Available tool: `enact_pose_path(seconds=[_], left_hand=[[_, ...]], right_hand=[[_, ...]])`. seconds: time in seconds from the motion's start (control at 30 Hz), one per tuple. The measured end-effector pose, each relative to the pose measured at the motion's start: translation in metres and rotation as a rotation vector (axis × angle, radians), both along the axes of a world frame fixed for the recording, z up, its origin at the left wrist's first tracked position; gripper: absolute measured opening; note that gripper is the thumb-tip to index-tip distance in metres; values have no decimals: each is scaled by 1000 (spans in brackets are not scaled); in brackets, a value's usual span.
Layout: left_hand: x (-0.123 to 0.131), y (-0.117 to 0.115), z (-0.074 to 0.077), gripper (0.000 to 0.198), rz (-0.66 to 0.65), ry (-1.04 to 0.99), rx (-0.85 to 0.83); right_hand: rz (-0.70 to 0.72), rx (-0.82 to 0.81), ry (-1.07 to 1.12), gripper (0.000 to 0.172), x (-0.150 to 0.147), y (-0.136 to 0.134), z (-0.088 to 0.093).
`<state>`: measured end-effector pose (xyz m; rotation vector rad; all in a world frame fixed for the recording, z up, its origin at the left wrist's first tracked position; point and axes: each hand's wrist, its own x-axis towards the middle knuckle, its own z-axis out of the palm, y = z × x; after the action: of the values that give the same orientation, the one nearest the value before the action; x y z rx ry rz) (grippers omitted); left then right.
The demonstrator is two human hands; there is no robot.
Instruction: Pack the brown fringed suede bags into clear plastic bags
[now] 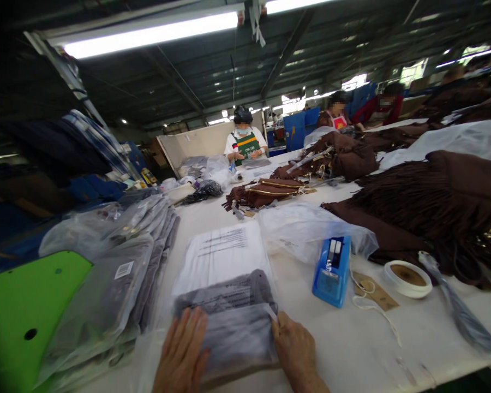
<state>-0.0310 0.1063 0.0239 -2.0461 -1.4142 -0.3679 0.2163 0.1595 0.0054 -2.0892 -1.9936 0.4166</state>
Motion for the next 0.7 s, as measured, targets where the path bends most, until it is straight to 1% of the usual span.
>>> enact_pose_path(seconds=[0.03,0.1,0.17,0.23,0.33,0.43,0.57,0.7], left_hand=[[11,8,0,63,-64,51,-63],[25,23,-3,62,-108,96,-154],[28,34,-9,60,-88,82,-215],[25,39,-14,60,-69,61,-255],[21,40,-18,59,-72,45,-270],[21,38,-17,58,-81,25,-287],[23,38,-15,56,-76,17,-289],[22,39,-18,55,-85,19,-274]], right_hand=[[0,3,15,28,1,0,0],[-3,11,56,29,2,2,-1],[-21,24,111,33,5,3,-1],[-55,45,175,38,7,3,-2],[-119,83,257,38,10,-2,-3],[-165,126,308,38,11,-11,-3],[-189,210,457,41,13,-16,-2],[-226,128,512,27,15,-11,-1]])
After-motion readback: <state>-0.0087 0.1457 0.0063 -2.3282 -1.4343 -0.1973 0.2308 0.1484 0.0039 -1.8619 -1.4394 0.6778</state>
